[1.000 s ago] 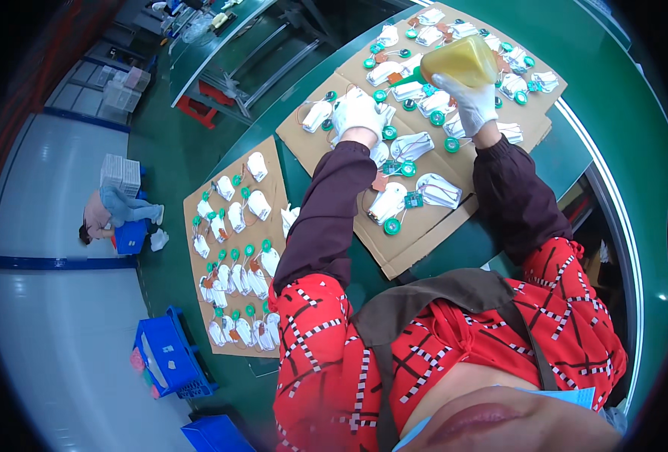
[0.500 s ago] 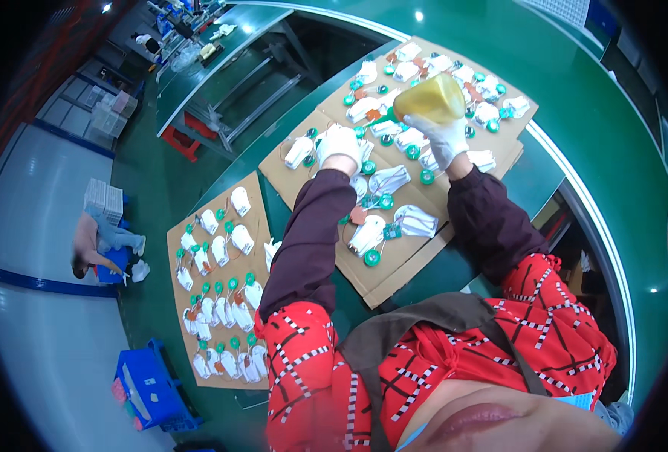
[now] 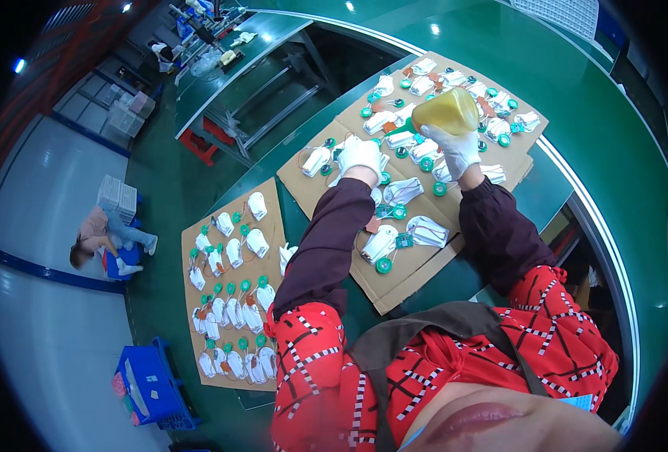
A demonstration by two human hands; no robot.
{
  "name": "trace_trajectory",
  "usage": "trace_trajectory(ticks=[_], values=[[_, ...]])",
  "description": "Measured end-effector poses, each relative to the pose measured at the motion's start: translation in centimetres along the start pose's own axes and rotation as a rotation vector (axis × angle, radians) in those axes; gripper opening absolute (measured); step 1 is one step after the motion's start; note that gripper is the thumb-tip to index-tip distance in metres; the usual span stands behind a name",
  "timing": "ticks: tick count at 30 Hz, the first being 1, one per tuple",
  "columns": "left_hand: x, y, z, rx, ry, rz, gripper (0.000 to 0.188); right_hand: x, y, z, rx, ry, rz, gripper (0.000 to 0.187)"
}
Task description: Applying glue to small plastic components and placing them on a tray for assembly.
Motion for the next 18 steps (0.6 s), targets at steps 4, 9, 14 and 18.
trace_trajectory(ticks=[4, 9, 14, 18], values=[[-0.4, -0.6, 1.5, -0.014, 0.226, 0.025, 0.030, -0.1, -0.4, 0.0, -0.021, -0.011, -0.046, 0.046], [0.2, -0.2, 0.7, -0.002, 0.249, 0.060, 0.032, -0.1, -0.2, -0.1, -0.082, -0.020, -0.007, 0.038], [0.3, -0.8, 0.3, 0.007, 0.123, -0.020, 0.036, 0.4, -0.6, 1.1, -0.035, -0.026, 0.055, 0.041], [0.9, 1.4, -1.1, -0.141, -0.086, 0.054, 0.037, 0.5, -0.1, 0.5, -0.020, -0.002, 0.067, 0.045]])
Point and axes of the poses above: each hand's wrist, its own x-axis towards the middle knuckle, its own z-axis out of the back of the hand, y = z × x, the point moved 8 cm from there along x, towards the middle knuckle, and after that the axes turned 14 degrees about y, right-handed, at the moved point
